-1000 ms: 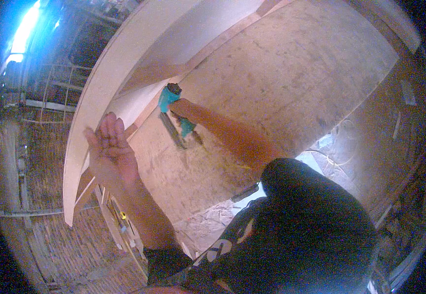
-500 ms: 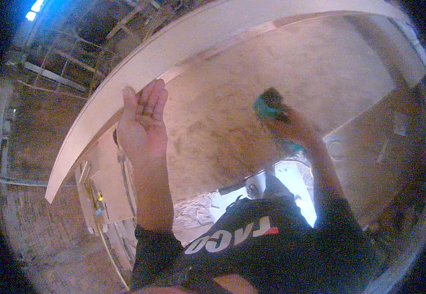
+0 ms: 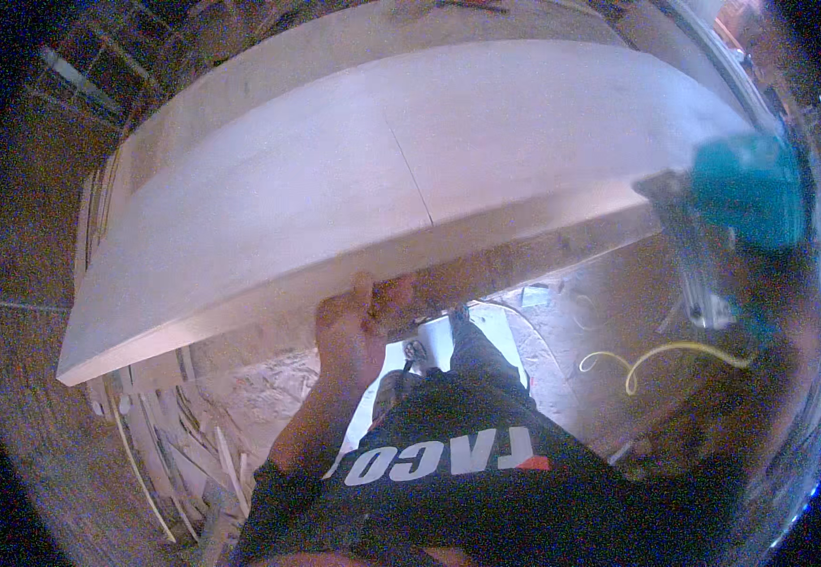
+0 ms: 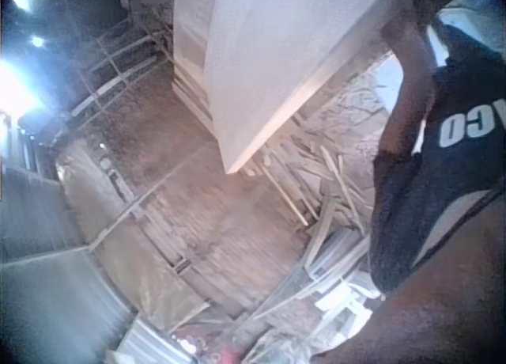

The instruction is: The person uses a pneumatic nail gun to attach a thin wooden strip to the edge of a large plywood panel, then flips the panel and continues nailing along the perimeter. The person also uses a tape measure briefly before resuming nailing.

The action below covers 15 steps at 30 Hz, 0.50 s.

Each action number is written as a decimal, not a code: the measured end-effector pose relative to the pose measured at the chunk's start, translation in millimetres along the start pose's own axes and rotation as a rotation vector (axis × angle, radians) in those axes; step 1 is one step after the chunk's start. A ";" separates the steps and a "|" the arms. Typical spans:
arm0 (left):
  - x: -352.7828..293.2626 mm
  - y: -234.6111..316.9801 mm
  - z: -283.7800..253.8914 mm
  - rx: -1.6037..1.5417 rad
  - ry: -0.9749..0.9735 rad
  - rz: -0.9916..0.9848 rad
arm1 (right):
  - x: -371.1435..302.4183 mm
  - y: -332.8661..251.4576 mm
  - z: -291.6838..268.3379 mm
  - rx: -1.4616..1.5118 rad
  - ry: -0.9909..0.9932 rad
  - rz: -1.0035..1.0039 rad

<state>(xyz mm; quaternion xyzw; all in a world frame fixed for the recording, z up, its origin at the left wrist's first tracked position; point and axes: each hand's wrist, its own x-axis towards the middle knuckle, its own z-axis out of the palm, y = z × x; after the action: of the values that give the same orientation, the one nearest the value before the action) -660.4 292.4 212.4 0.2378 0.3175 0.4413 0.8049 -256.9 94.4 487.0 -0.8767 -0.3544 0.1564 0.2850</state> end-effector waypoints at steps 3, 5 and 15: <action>-22.4 -32.5 -27.2 0.005 0.029 -0.059 | 65.7 -66.7 70.7 0.061 -0.125 -0.101; -30.0 -61.1 -52.7 -0.147 0.020 -0.032 | 120.4 -111.2 119.4 -0.023 -0.321 -0.150; -13.1 -165.1 -121.8 -0.339 0.384 -0.192 | 270.6 -141.0 408.3 -0.111 -0.735 -0.243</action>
<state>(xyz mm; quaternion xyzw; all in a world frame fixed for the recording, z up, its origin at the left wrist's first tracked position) -661.3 211.5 23.4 -0.0197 0.4070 0.4471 0.7963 -337.1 528.2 231.5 -0.7280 -0.5419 0.4058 0.1078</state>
